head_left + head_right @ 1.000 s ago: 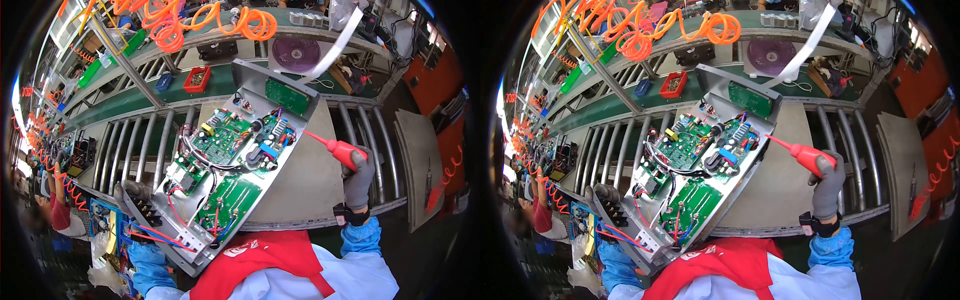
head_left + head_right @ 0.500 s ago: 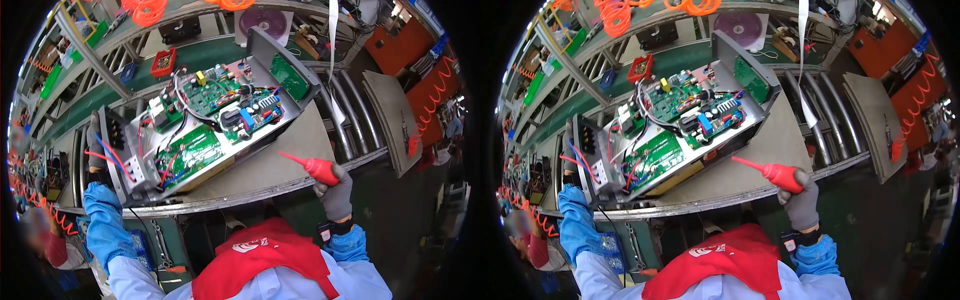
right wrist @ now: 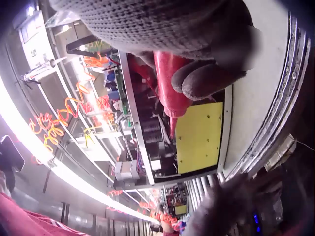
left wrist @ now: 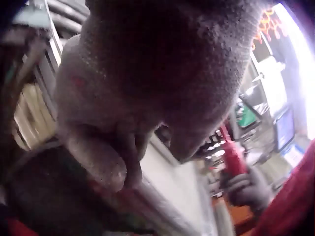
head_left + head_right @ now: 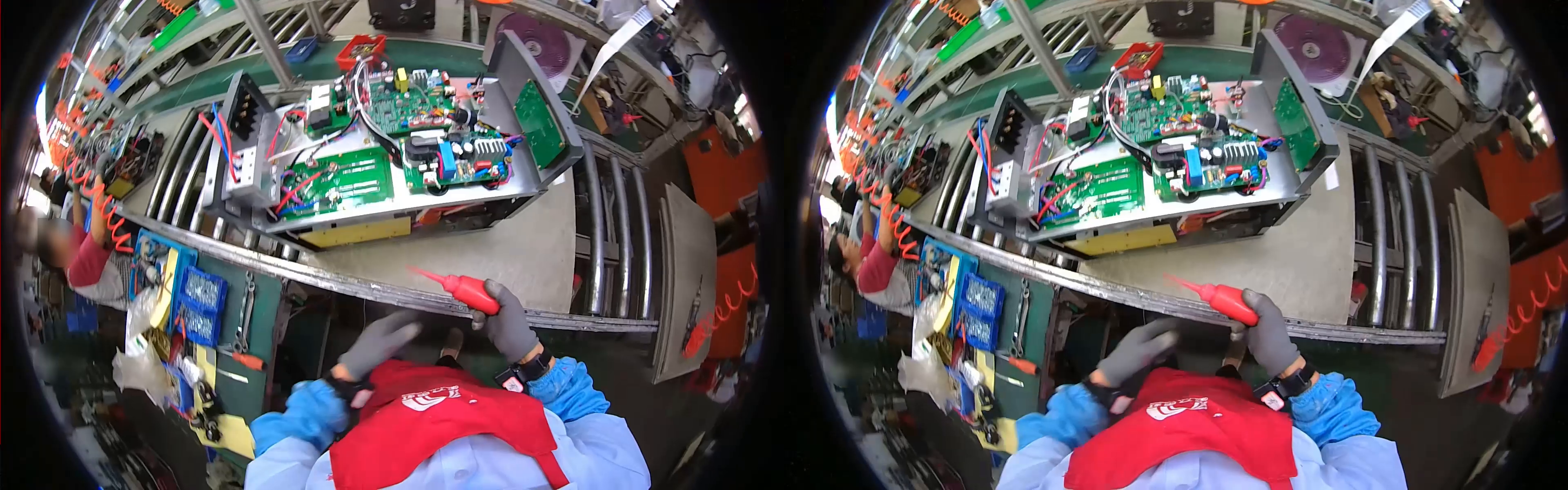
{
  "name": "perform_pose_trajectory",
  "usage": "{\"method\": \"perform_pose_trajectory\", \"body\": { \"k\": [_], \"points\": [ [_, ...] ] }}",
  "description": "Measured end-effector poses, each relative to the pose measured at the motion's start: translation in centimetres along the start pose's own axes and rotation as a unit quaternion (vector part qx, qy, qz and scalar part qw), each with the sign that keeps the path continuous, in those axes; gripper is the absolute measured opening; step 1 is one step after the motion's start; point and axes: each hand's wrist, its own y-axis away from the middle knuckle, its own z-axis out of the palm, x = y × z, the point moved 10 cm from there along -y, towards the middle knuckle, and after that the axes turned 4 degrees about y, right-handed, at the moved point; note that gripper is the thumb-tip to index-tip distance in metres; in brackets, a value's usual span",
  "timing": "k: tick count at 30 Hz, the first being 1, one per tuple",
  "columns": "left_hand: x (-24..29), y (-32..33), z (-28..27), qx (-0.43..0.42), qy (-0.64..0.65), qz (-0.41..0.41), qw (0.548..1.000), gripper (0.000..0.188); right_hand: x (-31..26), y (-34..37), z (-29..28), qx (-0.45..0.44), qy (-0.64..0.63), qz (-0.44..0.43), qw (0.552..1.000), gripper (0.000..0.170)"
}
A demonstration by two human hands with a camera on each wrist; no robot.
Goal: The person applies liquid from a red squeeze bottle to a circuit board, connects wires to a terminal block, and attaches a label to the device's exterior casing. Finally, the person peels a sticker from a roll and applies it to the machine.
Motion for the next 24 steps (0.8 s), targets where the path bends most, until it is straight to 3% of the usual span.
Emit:
{"method": "perform_pose_trajectory", "body": {
  "k": [3,5,8,9,12,16,17,20,24],
  "points": [
    [3.9,-4.8,6.8,0.016,0.081,0.084,0.993,0.044,0.0,-0.1,-0.3,-0.027,0.034,-0.036,0.998,0.038],
    [4.4,-6.0,8.2,0.05,0.145,0.096,0.983,0.043,-0.7,1.2,-0.9,-0.035,0.084,-0.059,0.994,0.042],
    [3.8,-7.5,10.5,0.055,0.203,0.069,0.975,0.033,-1.5,2.8,-2.1,-0.036,0.166,-0.008,0.985,0.041],
    [3.2,-7.9,11.0,0.045,0.197,0.048,0.978,0.032,-3.0,2.1,-2.6,-0.035,0.296,-0.102,0.949,0.039],
    [2.5,-9.6,11.8,0.04,0.244,0.037,0.968,0.028,-2.7,1.1,-4.7,-0.053,0.348,-0.006,0.936,0.038],
    [3.1,-13.7,11.1,0.053,0.244,0.119,0.961,0.024,-4.2,-0.7,-4.7,0.011,0.331,-0.013,0.944,0.036],
    [2.9,-14.4,10.9,0.078,0.275,0.124,0.95,0.024,-4.7,-1.9,-5.0,0.021,0.344,-0.063,0.937,0.034],
    [1.7,-17.1,10.1,0.106,0.301,0.139,0.938,0.023,-4.5,-4.3,-5.9,0.038,0.292,-0.017,0.956,0.033],
    [1.5,-19.2,9.7,0.1,0.335,0.144,0.926,0.023,-5.0,-6.5,-6.7,0.05,0.315,-0.044,0.947,0.032]
  ]
}}
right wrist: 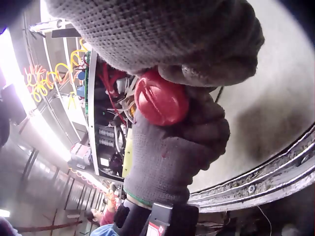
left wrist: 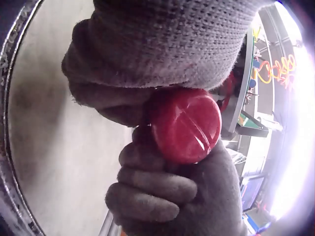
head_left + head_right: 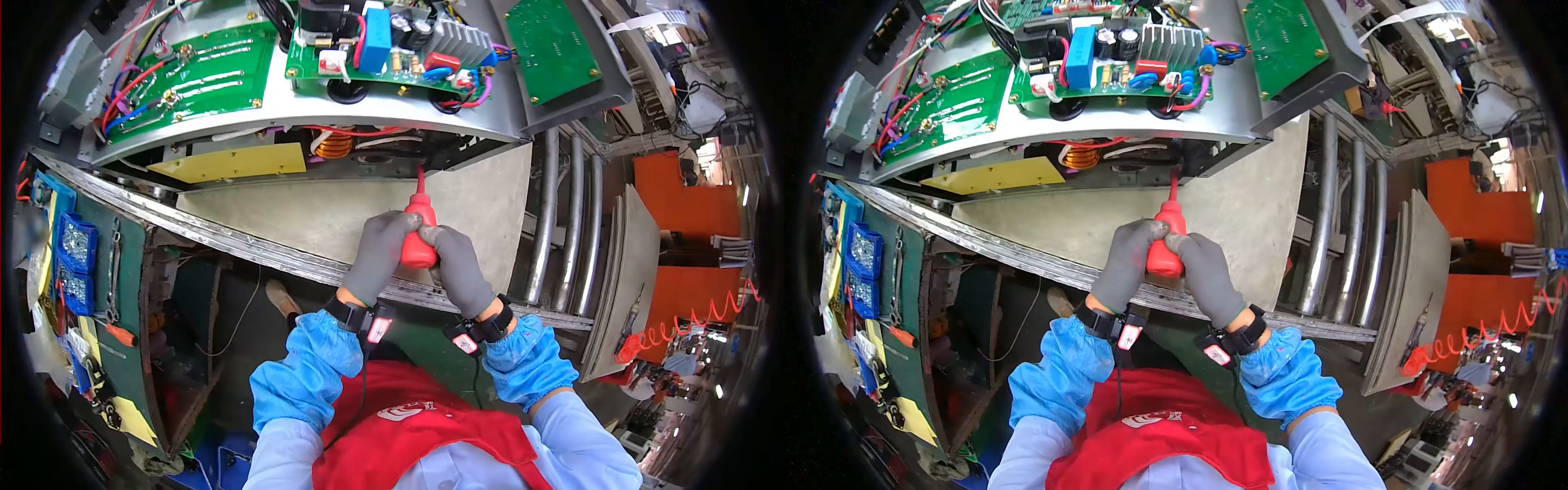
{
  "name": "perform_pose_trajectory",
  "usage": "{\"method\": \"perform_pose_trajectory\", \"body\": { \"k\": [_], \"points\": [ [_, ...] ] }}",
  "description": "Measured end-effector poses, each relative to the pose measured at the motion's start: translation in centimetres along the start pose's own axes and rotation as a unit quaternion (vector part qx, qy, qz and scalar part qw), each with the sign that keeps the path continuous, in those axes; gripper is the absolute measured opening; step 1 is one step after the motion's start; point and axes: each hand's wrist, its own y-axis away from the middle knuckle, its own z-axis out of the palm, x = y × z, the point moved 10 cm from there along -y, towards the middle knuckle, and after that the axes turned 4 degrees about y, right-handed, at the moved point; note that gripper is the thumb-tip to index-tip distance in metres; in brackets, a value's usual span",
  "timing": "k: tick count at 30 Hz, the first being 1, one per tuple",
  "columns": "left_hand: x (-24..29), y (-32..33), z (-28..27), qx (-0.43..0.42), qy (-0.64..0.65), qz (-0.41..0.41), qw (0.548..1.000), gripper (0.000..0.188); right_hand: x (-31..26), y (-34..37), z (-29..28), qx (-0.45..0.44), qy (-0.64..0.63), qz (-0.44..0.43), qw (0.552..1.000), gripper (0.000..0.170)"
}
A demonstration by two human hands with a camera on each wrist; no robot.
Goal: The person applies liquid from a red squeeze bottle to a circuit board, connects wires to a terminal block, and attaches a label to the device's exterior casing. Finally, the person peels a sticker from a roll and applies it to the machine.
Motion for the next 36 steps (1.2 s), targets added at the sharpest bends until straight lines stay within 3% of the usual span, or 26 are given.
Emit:
{"method": "perform_pose_trajectory", "body": {
  "k": [6,12,15,18,19,26,29,32,36],
  "points": [
    [-0.7,-1.3,-0.5,0.001,0.014,-0.019,1.0,0.028,0.1,-1.0,0.2,0.003,-0.024,0.029,0.999,0.032],
    [-1.9,-0.2,-1.2,0.039,0.066,-0.113,0.991,0.031,-0.3,-0.7,1.8,0.003,-0.076,0.068,0.995,0.03],
    [-0.5,-1.0,-1.3,0.024,0.05,-0.03,0.998,0.032,-1.4,-1.3,1.4,0.026,0.012,0.0,1.0,0.029],
    [1.3,-2.7,-1.3,0.014,0.005,0.013,1.0,0.031,-1.8,-2.7,1.1,0.023,-0.028,0.01,0.999,0.032],
    [1.7,-3.1,-1.3,0.012,-0.003,-0.011,1.0,0.029,-2.1,-3.2,1.3,0.023,-0.045,0.007,0.999,0.031],
    [1.7,-5.9,-1.7,0.037,0.015,0.034,0.999,0.032,-2.6,-5.3,1.4,0.043,-0.065,0.008,0.997,0.03],
    [3.0,-4.8,-1.1,0.042,-0.012,-0.014,0.999,0.035,-2.0,-5.1,1.4,0.015,-0.101,0.044,0.994,0.032],
    [2.5,-3.0,-1.5,0.049,-0.081,-0.119,0.988,0.039,-2.0,-4.2,1.6,0.002,-0.087,0.065,0.994,0.031],
    [2.4,-2.4,-1.3,0.036,-0.067,-0.083,0.994,0.04,-3.2,-4.7,1.6,0.039,-0.011,-0.021,0.999,0.028]
  ]
}}
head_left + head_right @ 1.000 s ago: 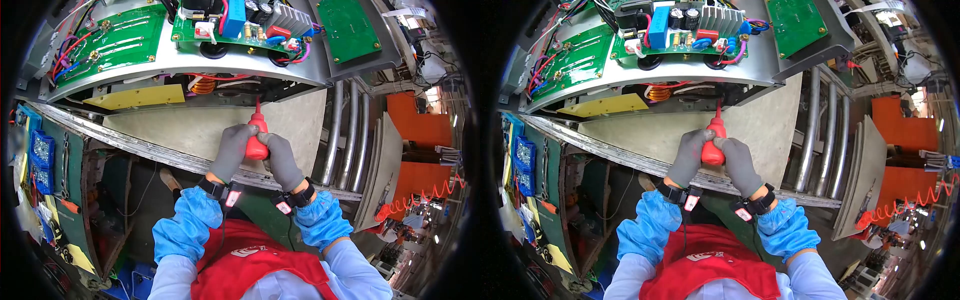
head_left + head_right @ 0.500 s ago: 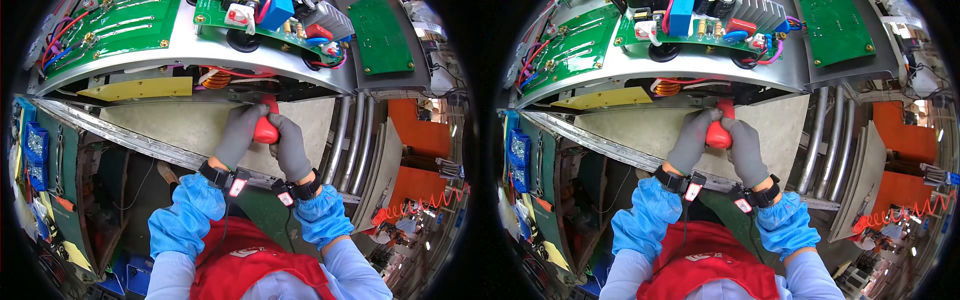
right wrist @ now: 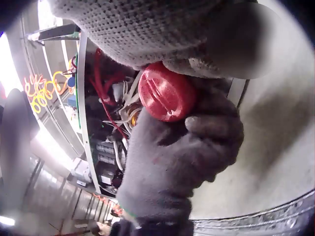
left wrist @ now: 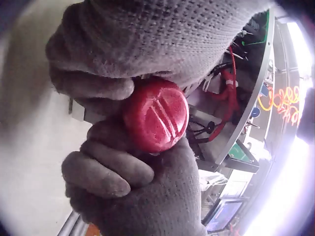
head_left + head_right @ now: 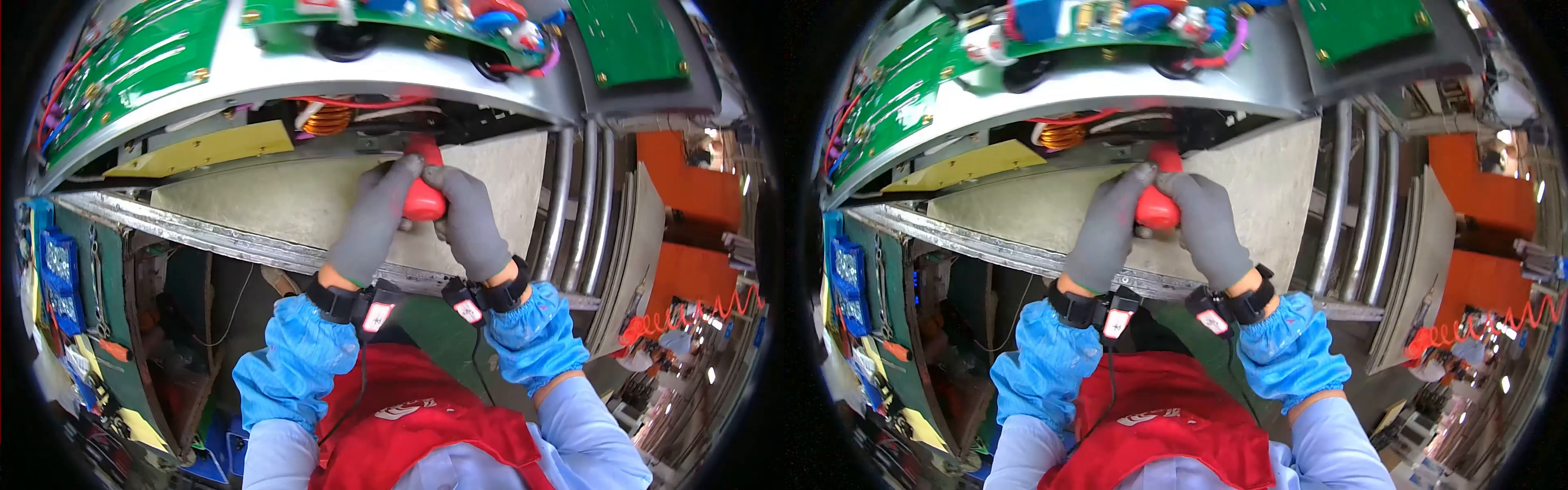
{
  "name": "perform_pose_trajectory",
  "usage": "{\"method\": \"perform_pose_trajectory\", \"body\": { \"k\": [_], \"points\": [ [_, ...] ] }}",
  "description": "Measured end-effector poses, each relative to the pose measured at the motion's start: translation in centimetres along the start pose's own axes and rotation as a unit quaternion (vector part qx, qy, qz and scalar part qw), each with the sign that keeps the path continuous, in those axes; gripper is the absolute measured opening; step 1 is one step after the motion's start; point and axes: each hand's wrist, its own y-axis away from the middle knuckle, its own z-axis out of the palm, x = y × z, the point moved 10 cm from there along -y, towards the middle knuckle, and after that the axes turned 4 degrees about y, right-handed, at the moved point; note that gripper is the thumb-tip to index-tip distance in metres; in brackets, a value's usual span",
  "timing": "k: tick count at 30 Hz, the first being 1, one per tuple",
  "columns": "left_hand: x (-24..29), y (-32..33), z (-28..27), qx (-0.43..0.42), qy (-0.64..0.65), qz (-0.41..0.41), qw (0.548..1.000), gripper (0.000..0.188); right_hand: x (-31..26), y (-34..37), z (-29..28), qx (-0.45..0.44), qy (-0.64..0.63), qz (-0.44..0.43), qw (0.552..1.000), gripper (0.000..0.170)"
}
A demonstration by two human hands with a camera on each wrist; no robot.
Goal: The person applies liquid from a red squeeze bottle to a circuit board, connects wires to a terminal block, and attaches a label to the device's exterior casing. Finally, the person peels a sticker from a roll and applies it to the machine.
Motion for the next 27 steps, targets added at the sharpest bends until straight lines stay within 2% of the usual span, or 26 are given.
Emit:
{"method": "perform_pose_trajectory", "body": {
  "k": [4,6,10,12,18,20,22,26,27],
  "points": [
    [-0.6,-0.3,-0.4,0.003,-0.013,-0.009,1.0,0.035,-0.5,-1.2,-0.2,0.012,0.014,-0.064,0.998,0.039],
    [0.1,-1.0,-0.7,0.026,-0.025,0.004,0.999,0.032,-0.1,-1.6,-0.4,0.027,0.006,-0.041,0.999,0.042],
    [-1.2,-3.1,-0.9,0.011,0.056,0.0,0.998,0.025,0.0,-2.8,-0.6,0.064,0.008,-0.085,0.994,0.046],
    [-0.4,-3.3,-0.7,0.038,0.027,0.063,0.997,0.027,-0.5,-3.0,-0.8,0.076,0.026,-0.124,0.989,0.046],
    [-0.4,-3.9,-0.7,0.077,0.04,0.11,0.99,0.027,0.9,-3.6,-0.9,0.084,-0.025,-0.052,0.995,0.048],
    [-1.4,-4.6,-1.2,0.081,0.056,0.095,0.991,0.026,1.0,-3.3,-1.0,0.1,-0.032,-0.049,0.993,0.047],
    [-2.5,-4.9,-1.3,0.065,0.055,0.044,0.995,0.031,1.0,-3.0,-1.1,0.111,-0.033,-0.053,0.992,0.045],
    [-1.0,-4.1,-1.1,0.09,0.021,0.108,0.99,0.031,1.4,-3.1,-1.4,0.125,-0.011,-0.067,0.99,0.043],
    [-1.9,-4.3,-1.6,0.099,0.051,0.065,0.992,0.033,1.5,-3.1,-1.4,0.128,-0.015,-0.065,0.99,0.043]
  ]
}}
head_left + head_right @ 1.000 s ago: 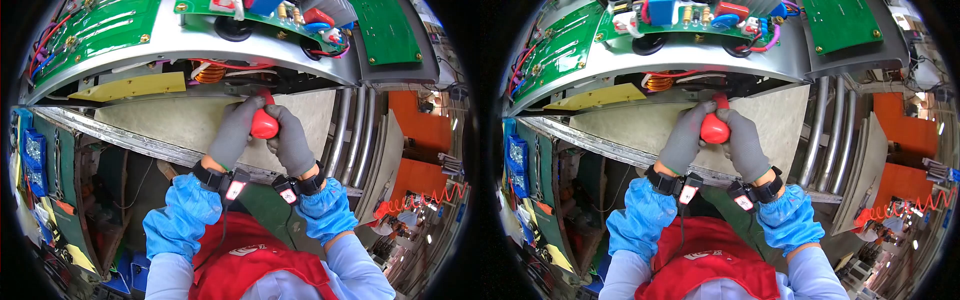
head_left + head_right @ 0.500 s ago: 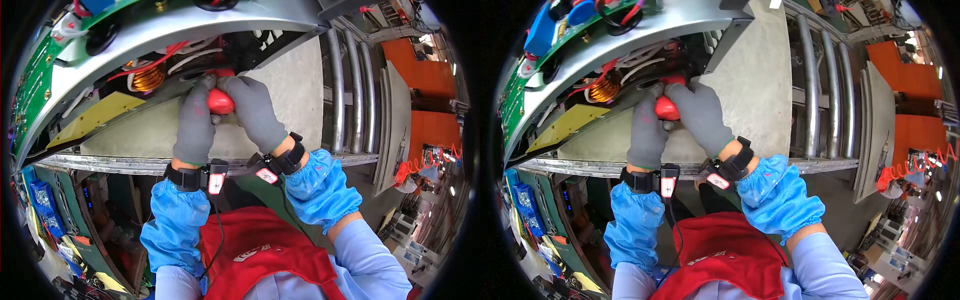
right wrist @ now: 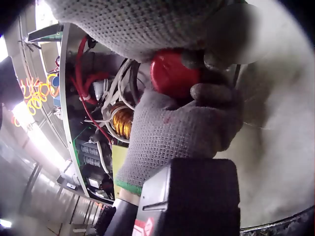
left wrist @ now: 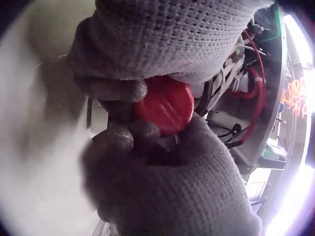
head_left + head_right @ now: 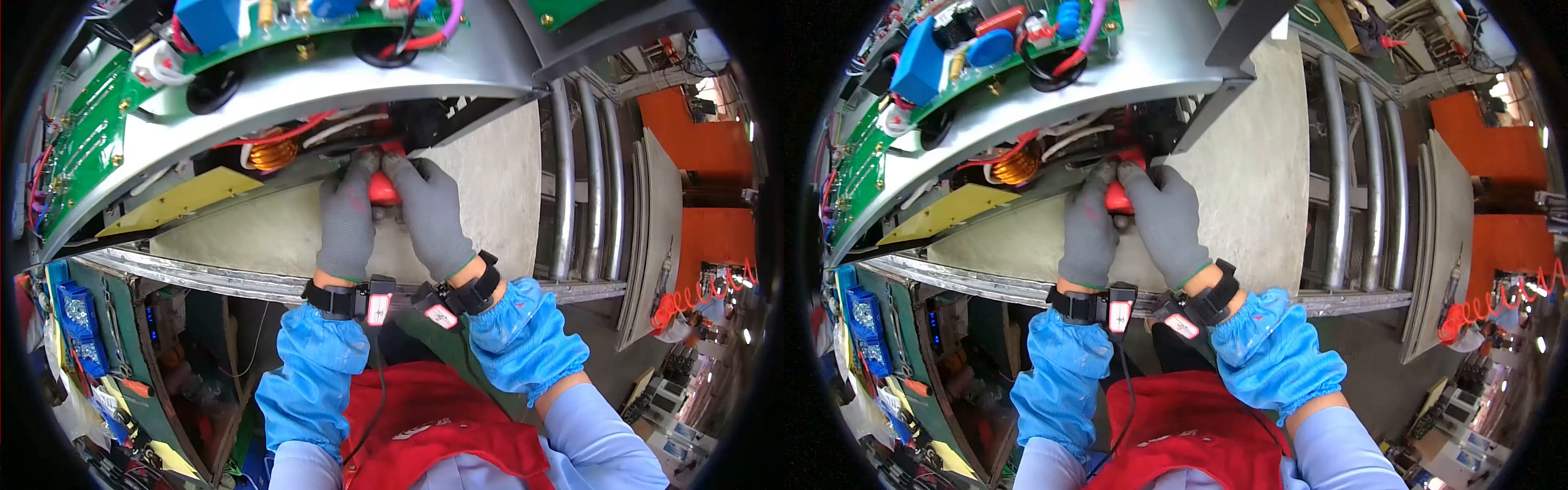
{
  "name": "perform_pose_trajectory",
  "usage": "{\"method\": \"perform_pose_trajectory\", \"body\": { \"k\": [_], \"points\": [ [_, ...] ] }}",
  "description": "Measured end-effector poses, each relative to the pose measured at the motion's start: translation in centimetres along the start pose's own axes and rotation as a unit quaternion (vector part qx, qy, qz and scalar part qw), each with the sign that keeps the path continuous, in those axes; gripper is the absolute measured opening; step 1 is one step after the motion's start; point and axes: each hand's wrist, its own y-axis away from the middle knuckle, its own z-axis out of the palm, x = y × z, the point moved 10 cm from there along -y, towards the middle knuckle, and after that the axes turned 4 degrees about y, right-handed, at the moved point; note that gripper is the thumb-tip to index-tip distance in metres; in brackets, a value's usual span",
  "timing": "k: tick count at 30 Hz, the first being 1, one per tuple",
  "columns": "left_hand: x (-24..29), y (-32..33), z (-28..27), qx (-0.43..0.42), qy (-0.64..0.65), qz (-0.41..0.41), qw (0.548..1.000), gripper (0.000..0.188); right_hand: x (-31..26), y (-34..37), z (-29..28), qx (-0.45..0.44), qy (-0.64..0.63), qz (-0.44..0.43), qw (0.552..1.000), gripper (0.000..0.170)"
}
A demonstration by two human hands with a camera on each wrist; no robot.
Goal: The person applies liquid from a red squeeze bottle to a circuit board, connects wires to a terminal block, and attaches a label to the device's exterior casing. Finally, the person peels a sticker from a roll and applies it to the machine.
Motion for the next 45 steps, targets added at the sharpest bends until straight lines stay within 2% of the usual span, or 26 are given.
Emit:
{"method": "perform_pose_trajectory", "body": {
  "k": [3,6,8,10,12,15,16,19,21,23,25,26,27,28,29,30,32,33,35,37,39,41,45],
  "points": [
    [0.7,-0.3,-0.3,0.038,0.001,0.051,0.998,0.033,0.0,0.1,0.3,0.001,-0.022,0.006,1.0,0.042],
    [0.8,-0.7,0.2,0.021,0.012,0.058,0.998,0.031,-0.1,0.3,0.2,0.009,-0.014,0.016,1.0,0.042],
    [1.8,-0.6,0.6,0.008,-0.028,0.133,0.991,0.031,0.0,0.1,0.3,0.012,-0.017,0.016,1.0,0.042],
    [2.1,-0.4,0.7,0.008,-0.032,0.135,0.99,0.031,0.2,-0.1,0.6,0.007,-0.05,0.026,0.998,0.041],
    [1.2,-0.6,0.4,0.022,0.003,0.067,0.998,0.03,0.3,-0.3,0.8,0.002,-0.081,0.034,0.996,0.04],
    [0.6,-1.0,0.2,0.007,-0.061,0.028,0.998,0.035,0.5,-0.8,0.6,-0.005,-0.046,0.047,0.998,0.038],
    [0.6,-1.0,0.2,0.002,-0.057,0.026,0.998,0.035,0.4,-1.0,0.8,-0.009,-0.073,0.034,0.997,0.036],
    [1.2,-0.6,0.7,-0.007,-0.044,0.031,0.999,0.036,-0.9,0.0,0.5,-0.017,-0.018,0.071,0.997,0.036],
    [1.8,0.6,0.4,-0.005,-0.042,0.045,0.998,0.038,-2.5,0.4,0.7,-0.056,0.101,-0.082,0.99,0.036],
    [1.2,3.2,-0.4,-0.04,-0.036,-0.044,0.998,0.038,-0.6,2.2,1.1,-0.108,0.042,0.053,0.992,0.037],
    [0.9,6.1,-2.3,-0.057,-0.004,-0.003,0.998,0.036,-1.5,6.3,1.6,-0.177,0.125,0.069,0.974,0.038],
    [0.6,8.6,-3.5,-0.036,0.011,-0.03,0.999,0.036,-1.0,8.3,2.2,-0.219,0.122,0.073,0.965,0.037],
    [0.2,10.5,-5.4,-0.021,-0.05,0.021,0.998,0.035,-0.5,10.3,2.9,-0.259,0.119,0.077,0.955,0.037],
    [0.1,12.8,-6.6,-0.029,-0.013,0.028,0.999,0.034,0.1,12.3,3.9,-0.303,0.121,0.097,0.94,0.036],
    [-0.7,14.9,-8.4,0.017,0.022,0.028,0.999,0.028,0.6,14.2,5.0,-0.346,0.125,0.12,0.922,0.036],
    [-0.5,17.1,-9.8,0.048,0.07,0.038,0.996,0.028,0.0,15.7,6.5,-0.372,0.136,0.082,0.915,0.036],
    [3.2,19.4,-12.5,0.087,0.048,0.13,0.986,0.031,-0.8,17.5,9.2,-0.437,0.187,0.036,0.879,0.04],
    [4.8,20.7,-13.4,0.106,0.037,0.172,0.979,0.032,-1.9,18.0,10.3,-0.448,0.181,0.022,0.875,0.04],
    [8.5,21.0,-15.1,0.114,0.048,0.182,0.976,0.035,-5.4,19.4,13.6,-0.467,0.173,0.0,0.867,0.04],
    [11.8,20.4,-17.1,0.131,0.017,0.226,0.965,0.04,-7.1,19.7,16.3,-0.446,0.117,0.019,0.887,0.038],
    [14.6,19.4,-18.0,0.098,0.05,0.186,0.976,0.04,-9.1,18.8,18.6,-0.444,0.153,-0.061,0.881,0.039],
    [16.8,17.7,-19.4,0.119,0.015,0.253,0.96,0.041,-11.4,19.5,21.3,-0.396,0.09,-0.065,0.912,0.038],
    [16.8,13.9,-20.4,0.107,0.05,0.178,0.977,0.041,-11.3,16.7,21.6,-0.34,0.148,-0.063,0.926,0.037]
  ]
}}
